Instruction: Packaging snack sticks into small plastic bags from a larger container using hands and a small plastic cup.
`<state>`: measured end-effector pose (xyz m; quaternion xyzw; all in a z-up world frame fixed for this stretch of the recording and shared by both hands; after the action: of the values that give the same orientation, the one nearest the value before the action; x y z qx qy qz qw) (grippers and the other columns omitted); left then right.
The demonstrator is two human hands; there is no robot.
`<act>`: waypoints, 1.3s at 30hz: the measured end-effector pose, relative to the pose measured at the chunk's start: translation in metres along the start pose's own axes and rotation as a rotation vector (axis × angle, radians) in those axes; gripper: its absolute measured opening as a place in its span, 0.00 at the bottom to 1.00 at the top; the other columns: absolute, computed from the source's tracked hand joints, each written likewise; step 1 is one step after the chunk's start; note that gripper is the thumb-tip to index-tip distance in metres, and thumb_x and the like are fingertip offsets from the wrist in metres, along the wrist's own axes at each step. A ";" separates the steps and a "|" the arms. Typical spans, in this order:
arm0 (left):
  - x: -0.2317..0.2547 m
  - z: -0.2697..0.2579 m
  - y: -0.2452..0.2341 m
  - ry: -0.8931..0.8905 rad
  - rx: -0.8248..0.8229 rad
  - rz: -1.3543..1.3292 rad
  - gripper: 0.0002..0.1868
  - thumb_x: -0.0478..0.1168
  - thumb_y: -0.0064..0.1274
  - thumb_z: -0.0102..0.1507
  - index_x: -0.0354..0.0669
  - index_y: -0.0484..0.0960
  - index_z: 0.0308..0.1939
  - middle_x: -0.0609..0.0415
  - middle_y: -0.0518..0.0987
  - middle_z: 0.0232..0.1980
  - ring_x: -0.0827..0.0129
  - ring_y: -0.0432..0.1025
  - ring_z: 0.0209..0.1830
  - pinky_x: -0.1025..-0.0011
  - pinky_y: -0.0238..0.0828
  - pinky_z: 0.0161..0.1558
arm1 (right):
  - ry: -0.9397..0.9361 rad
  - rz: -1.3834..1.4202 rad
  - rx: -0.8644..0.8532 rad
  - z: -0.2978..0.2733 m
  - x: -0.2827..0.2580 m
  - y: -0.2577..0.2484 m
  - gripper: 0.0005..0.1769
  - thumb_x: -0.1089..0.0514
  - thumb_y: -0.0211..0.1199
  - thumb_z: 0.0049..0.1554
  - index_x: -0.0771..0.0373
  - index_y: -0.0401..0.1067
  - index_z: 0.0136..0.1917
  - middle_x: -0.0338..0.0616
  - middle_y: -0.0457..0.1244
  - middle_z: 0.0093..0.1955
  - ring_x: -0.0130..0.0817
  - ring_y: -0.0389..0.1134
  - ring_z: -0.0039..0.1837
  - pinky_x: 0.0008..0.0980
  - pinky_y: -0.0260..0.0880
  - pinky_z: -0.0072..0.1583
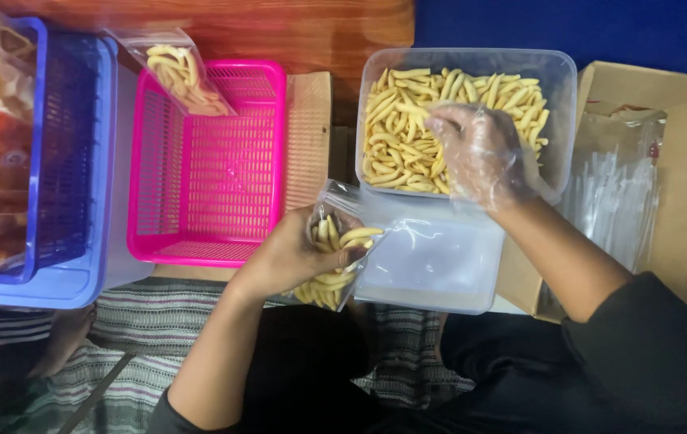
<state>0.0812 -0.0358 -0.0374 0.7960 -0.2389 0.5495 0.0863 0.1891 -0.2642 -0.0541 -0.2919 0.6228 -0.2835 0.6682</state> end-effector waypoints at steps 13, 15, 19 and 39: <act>0.009 -0.013 -0.005 0.063 0.005 -0.096 0.20 0.33 0.72 0.52 0.29 0.85 0.46 0.41 0.86 0.40 0.58 0.78 0.38 0.62 0.80 0.47 | -0.311 0.192 0.099 -0.075 -0.122 -0.072 0.05 0.63 0.67 0.62 0.61 0.82 0.51 0.47 0.73 0.47 0.45 0.75 0.49 0.38 0.76 0.56; 0.009 -0.013 0.000 0.074 -0.014 -0.115 0.19 0.32 0.73 0.50 0.30 0.86 0.44 0.44 0.86 0.38 0.63 0.79 0.38 0.65 0.80 0.45 | -0.369 0.130 0.084 -0.087 -0.139 -0.082 0.06 0.62 0.69 0.60 0.64 0.81 0.51 0.52 0.73 0.48 0.51 0.74 0.52 0.46 0.76 0.51; 0.005 -0.020 0.007 0.089 -0.040 -0.119 0.20 0.32 0.73 0.50 0.30 0.86 0.44 0.45 0.86 0.39 0.63 0.78 0.38 0.65 0.80 0.45 | -0.280 0.070 0.131 -0.109 -0.132 -0.096 0.06 0.54 0.71 0.58 0.51 0.83 0.50 0.39 0.74 0.48 0.41 0.74 0.54 0.39 0.75 0.53; 0.035 -0.065 0.036 0.160 -0.212 -0.036 0.12 0.35 0.68 0.57 0.42 0.82 0.42 0.61 0.82 0.39 0.80 0.73 0.38 0.80 0.73 0.43 | -0.597 0.144 0.037 -0.169 -0.164 -0.119 0.09 0.67 0.63 0.62 0.68 0.78 0.55 0.53 0.72 0.55 0.44 0.75 0.54 0.38 0.76 0.58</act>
<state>0.0194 -0.0514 0.0150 0.7402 -0.2736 0.5813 0.1984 0.0084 -0.2285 0.1346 -0.3054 0.4127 -0.1482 0.8453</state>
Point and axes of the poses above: each hand's wrist, its own z-axis towards the middle knuckle, its own y-axis out of the palm, x = y × z, the point moved 10 cm from there along z, towards the middle knuckle
